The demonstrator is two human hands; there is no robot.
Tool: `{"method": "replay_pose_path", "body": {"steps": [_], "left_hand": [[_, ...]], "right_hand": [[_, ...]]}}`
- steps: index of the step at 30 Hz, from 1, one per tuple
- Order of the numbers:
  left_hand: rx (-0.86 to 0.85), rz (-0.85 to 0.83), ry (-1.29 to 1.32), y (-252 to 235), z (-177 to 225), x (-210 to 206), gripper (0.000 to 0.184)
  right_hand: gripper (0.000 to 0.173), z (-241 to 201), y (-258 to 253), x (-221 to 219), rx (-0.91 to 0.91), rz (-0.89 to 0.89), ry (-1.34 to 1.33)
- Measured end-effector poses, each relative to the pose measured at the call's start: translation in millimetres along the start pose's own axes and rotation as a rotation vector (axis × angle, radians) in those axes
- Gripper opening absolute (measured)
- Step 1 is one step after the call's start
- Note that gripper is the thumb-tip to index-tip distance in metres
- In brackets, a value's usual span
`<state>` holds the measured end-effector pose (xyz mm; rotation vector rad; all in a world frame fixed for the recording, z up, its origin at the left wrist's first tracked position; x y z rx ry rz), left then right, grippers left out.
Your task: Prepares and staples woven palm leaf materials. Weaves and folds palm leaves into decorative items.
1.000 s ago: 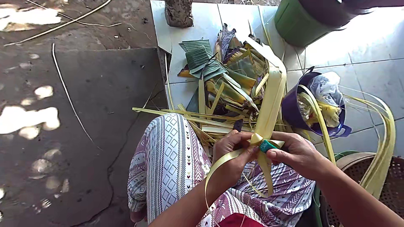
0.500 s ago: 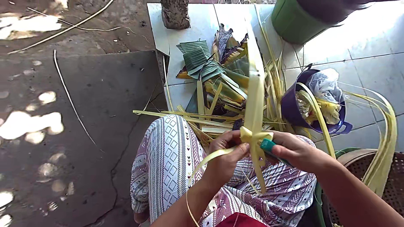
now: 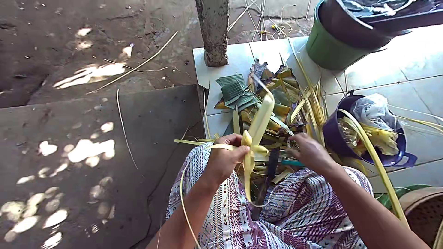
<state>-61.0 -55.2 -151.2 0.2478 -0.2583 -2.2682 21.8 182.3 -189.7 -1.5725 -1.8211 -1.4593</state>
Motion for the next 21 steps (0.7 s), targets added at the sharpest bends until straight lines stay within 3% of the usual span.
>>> {"method": "replay_pose_path", "body": {"steps": [2,4,6,8,10,12,14,15,16,18,20,21], "left_hand": [[0.021,-0.156,-0.221,-0.9,9.3,-7.8,0.009],[0.037,-0.333,-0.374,-1.7,15.5,-26.5,0.006],[0.033,-0.481,-0.489,-2.2,28.3,-46.5,0.005],[-0.028,-0.579,-0.421,-1.5,44.5,-51.1,0.011],[-0.125,-0.602,-0.181,-2.8,57.0,-28.5,0.036],[-0.180,-0.489,0.041,-8.1,57.7,7.9,0.057],[-0.208,-0.304,0.125,-9.0,51.2,23.0,0.041],[-0.226,-0.275,0.137,-7.4,47.1,14.0,0.034],[-0.238,-0.294,0.130,-5.2,43.9,-3.6,0.037],[-0.250,-0.278,0.069,0.6,42.9,-36.1,0.071],[-0.298,-0.031,0.003,10.0,46.9,-34.1,0.098],[-0.377,0.149,-0.016,19.3,50.2,-19.8,0.104]], "right_hand": [[0.035,-61.4,39.7,50.0,0.377,0.330,0.023],[0.043,-106.3,61.8,62.8,0.622,0.356,0.112],[0.038,-123.5,57.6,50.1,0.669,0.198,0.167],[0.017,-118.4,47.0,37.1,0.612,0.042,0.070],[0.014,-100.5,39.7,31.7,0.454,-0.104,-0.246],[0.008,-86.2,40.4,28.4,0.351,-0.112,-0.670],[0.007,-83.3,44.7,20.3,0.304,-0.084,-0.919],[0.010,-85.8,45.9,15.8,0.293,-0.070,-0.967],[0.012,-90.4,46.6,10.6,0.281,-0.062,-0.984],[0.014,-100.5,48.8,1.3,0.225,-0.035,-0.966],[0.016,-105.3,53.1,-2.4,0.153,0.022,-0.884],[0.017,-104.3,55.8,-2.1,0.124,0.063,-0.832]]}}
Point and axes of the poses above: each hand's wrist, its own y-axis away from the middle knuckle, its own x-axis out of the back of the hand, z = x × y, the point moved 10 cm from there along -y, towards the middle knuckle, and after that the axes turned 11 degrees about -z, right-handed, at the moved point
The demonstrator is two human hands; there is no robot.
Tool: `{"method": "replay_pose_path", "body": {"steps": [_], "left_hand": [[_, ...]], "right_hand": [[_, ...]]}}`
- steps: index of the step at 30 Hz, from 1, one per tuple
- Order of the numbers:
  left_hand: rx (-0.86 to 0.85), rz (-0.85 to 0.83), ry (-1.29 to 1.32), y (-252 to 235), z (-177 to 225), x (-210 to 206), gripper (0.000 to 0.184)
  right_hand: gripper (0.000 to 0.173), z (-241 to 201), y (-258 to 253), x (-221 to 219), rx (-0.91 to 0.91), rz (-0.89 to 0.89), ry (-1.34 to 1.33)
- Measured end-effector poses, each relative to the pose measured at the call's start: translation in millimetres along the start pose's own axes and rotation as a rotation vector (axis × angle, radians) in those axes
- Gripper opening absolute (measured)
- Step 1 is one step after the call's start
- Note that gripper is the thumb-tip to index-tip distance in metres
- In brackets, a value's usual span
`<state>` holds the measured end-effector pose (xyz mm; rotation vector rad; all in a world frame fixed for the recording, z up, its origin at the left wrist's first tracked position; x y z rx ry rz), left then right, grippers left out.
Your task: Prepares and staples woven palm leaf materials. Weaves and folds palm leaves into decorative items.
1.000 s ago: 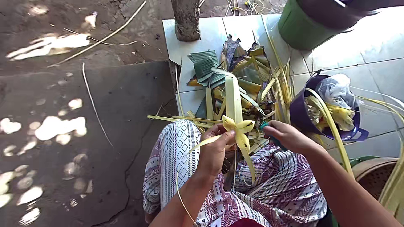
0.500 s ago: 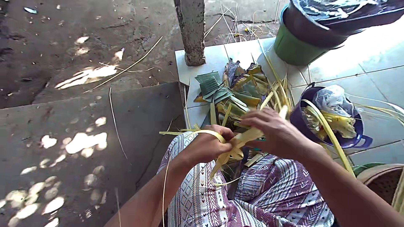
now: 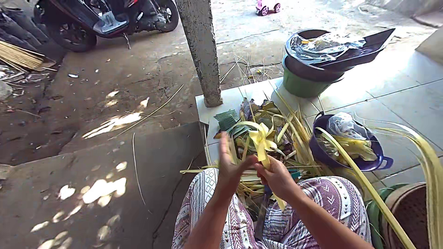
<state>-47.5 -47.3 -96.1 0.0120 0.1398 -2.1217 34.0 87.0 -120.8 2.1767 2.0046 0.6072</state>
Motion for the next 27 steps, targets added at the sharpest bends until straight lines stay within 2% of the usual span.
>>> {"method": "replay_pose_path", "body": {"steps": [2,3,4,6,8,9,10,13,15,18,19,21,25,27], "left_hand": [[-0.187,0.356,-0.066,20.4,15.1,38.0,0.089],[-0.248,0.464,-0.081,32.4,22.7,48.6,0.079],[-0.287,0.473,-0.119,40.8,28.2,48.4,0.072],[-0.271,0.216,-0.185,41.2,31.0,21.7,0.067],[-0.097,-0.065,-0.205,30.0,25.4,-9.9,0.071],[-0.026,-0.120,-0.180,24.4,23.0,-17.3,0.072],[0.010,-0.123,-0.118,19.5,23.7,-19.6,0.066],[-0.055,-0.025,0.133,10.7,36.0,-15.7,0.016],[-0.075,-0.014,0.173,7.4,38.1,-14.4,0.009],[-0.048,-0.058,0.123,3.8,37.0,-16.2,0.008],[-0.030,-0.094,0.106,3.5,36.3,-21.6,0.008],[0.000,-0.176,0.094,4.4,35.2,-39.0,0.009],[0.037,-0.295,0.010,10.6,36.6,-67.4,0.011],[0.056,-0.313,0.031,15.0,31.9,-72.0,0.012]], "right_hand": [[0.023,-2.7,7.2,7.7,-0.004,0.087,0.116],[0.029,-6.4,11.5,11.9,-0.007,0.119,0.166],[0.035,-9.9,15.2,14.6,-0.010,0.131,0.211],[0.037,-14.0,18.6,13.3,-0.003,0.126,0.273],[0.038,-18.4,20.8,4.1,0.046,0.129,0.295],[0.039,-21.1,22.6,-2.6,0.073,0.129,0.303],[0.040,-24.4,25.2,-9.4,0.096,0.132,0.317],[0.046,-34.2,39.5,-21.0,0.079,0.058,0.423],[0.050,-47.2,58.8,-9.6,0.085,0.044,0.566],[0.025,-102.7,102.3,30.5,0.491,0.429,0.814],[0.022,-120.5,110.6,37.3,0.604,0.500,0.851],[0.020,-146.4,102.8,36.2,0.706,0.409,0.877],[0.042,-158.8,51.4,15.4,0.538,0.021,0.949],[0.041,-158.5,41.9,6.0,0.514,-0.118,0.960]]}}
Point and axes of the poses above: each hand's wrist, its own y-axis away from the middle knuckle, its own x-axis out of the back of the hand, z = x × y, the point moved 10 cm from there along -y, towards the middle knuckle, and after that the axes turned 11 degrees about -z, right-handed, at the moved point
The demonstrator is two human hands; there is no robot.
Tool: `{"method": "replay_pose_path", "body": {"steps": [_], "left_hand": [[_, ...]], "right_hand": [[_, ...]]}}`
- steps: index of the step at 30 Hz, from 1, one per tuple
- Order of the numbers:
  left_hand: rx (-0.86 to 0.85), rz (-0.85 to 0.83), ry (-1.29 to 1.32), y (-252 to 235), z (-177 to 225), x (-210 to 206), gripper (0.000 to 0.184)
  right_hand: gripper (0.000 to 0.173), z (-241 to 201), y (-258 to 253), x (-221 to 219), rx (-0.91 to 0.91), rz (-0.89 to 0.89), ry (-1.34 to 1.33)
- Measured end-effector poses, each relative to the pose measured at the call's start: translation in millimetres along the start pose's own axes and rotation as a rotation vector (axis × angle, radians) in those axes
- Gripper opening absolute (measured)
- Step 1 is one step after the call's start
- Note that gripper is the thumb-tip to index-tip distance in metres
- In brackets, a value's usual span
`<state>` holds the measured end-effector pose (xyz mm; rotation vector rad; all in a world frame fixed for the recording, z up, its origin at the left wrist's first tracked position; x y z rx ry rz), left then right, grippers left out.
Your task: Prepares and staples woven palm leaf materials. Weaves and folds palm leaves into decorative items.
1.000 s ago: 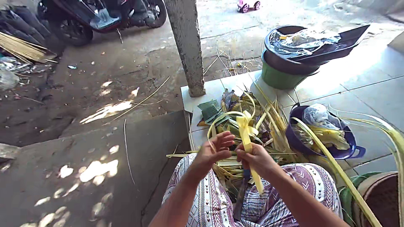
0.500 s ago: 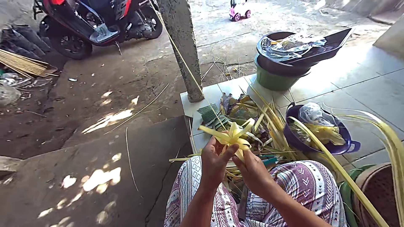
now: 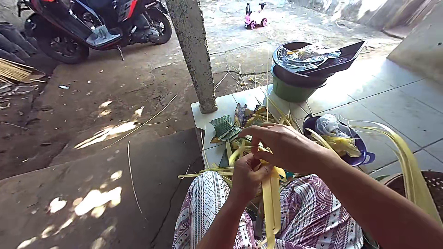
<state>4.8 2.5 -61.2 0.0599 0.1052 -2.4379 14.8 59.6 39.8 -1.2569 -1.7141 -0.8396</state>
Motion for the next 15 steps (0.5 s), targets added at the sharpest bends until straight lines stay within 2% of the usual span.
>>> {"method": "replay_pose_path", "body": {"steps": [2,5,8,11,14,15], "left_hand": [[0.033,0.008,0.057,4.8,-8.0,-2.7,0.015],[0.069,0.028,0.130,11.1,-16.4,-7.2,0.009],[0.063,0.038,0.194,14.3,-19.6,-9.2,0.007],[0.055,0.084,0.240,16.8,-20.8,-0.7,0.011],[0.053,0.120,0.259,16.4,-24.0,7.1,0.014],[0.053,0.127,0.266,15.4,-24.8,7.4,0.015]], "right_hand": [[0.037,-1.7,-5.8,-7.3,0.040,-0.098,-0.067],[0.030,-2.0,-11.2,-12.7,0.108,-0.108,-0.171],[0.042,1.8,2.0,-0.8,0.163,-0.009,-0.260],[0.037,20.5,31.5,20.5,0.131,0.128,-0.156],[0.038,52.3,47.5,10.9,0.009,0.046,-0.055],[0.034,59.7,49.2,5.3,-0.018,0.023,-0.031]]}}
Point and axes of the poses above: each hand's wrist, its own y-axis away from the middle knuckle, its own x-axis out of the back of the hand, z = x × y, the point moved 10 cm from there along -y, towards the middle knuckle, and after that the axes turned 11 degrees about -z, right-handed, at the moved point
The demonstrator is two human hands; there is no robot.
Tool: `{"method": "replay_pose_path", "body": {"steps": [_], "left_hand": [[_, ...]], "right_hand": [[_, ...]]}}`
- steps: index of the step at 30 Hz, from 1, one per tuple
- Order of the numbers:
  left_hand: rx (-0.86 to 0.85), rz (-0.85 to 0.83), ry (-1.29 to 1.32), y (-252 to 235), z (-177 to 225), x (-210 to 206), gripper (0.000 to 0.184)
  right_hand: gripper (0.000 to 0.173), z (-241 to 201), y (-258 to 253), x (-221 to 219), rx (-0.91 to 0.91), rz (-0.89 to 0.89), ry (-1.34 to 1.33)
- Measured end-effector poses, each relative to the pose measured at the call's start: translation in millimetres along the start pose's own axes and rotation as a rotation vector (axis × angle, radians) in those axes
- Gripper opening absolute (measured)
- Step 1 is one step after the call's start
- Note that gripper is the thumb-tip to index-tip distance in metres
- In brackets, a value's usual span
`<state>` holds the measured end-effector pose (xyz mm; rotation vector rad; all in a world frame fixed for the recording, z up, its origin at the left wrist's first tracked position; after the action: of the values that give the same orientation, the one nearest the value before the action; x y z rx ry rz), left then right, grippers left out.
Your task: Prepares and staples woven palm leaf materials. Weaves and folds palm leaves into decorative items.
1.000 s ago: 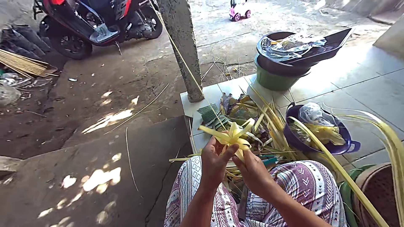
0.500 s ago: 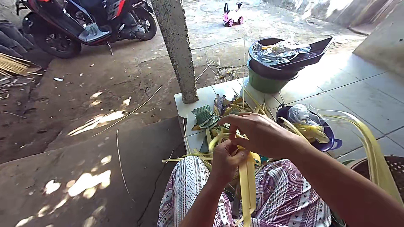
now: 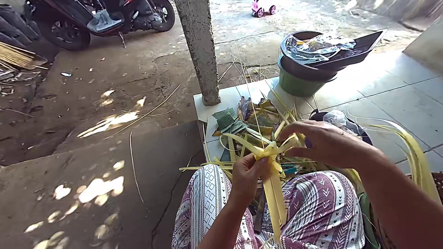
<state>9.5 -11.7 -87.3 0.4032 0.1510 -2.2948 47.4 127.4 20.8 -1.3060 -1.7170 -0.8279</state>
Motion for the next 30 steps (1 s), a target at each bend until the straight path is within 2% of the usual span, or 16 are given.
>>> {"method": "replay_pose_path", "body": {"steps": [4,9,12,15,20,21,24,25,30], "left_hand": [[0.005,0.005,-0.016,-1.6,-1.9,-6.4,0.019],[0.001,0.010,-0.043,1.0,1.1,-10.3,0.013],[0.000,0.018,-0.015,2.2,2.6,-8.2,0.012],[-0.022,-0.038,0.023,1.4,1.3,-6.7,0.011],[-0.017,-0.052,0.000,2.1,-1.4,-5.6,0.020],[-0.023,-0.040,0.000,2.5,-2.1,-5.1,0.023],[-0.026,-0.005,0.007,5.3,-4.0,-4.6,0.048],[-0.037,0.002,0.009,6.0,-3.2,-4.1,0.049],[-0.063,0.020,-0.028,8.9,0.4,0.0,0.026]], "right_hand": [[0.012,-4.7,6.0,4.0,0.063,0.132,0.132],[0.014,-43.6,6.4,6.9,0.206,0.274,0.372],[0.016,-43.9,5.4,2.7,0.194,0.259,0.391],[0.019,-32.0,9.3,5.1,0.138,0.248,0.283],[0.027,-30.6,12.4,0.1,0.117,0.244,0.256],[0.026,-30.6,11.8,-1.0,0.115,0.242,0.257],[0.022,-26.5,7.5,-5.1,0.097,0.196,0.231],[0.021,-24.8,5.5,-7.0,0.090,0.176,0.222],[0.011,-16.8,-1.6,-15.3,0.070,0.086,0.181]]}}
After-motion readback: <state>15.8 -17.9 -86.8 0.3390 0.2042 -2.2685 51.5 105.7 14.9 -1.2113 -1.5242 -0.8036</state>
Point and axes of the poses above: each hand's wrist, its own y-axis away from the middle knuckle, its own x-axis out of the back of the hand, z = x × y, the point moved 10 cm from there along -y, towards the middle knuckle, and after that the axes turned 11 degrees about -z, right-handed, at the moved point
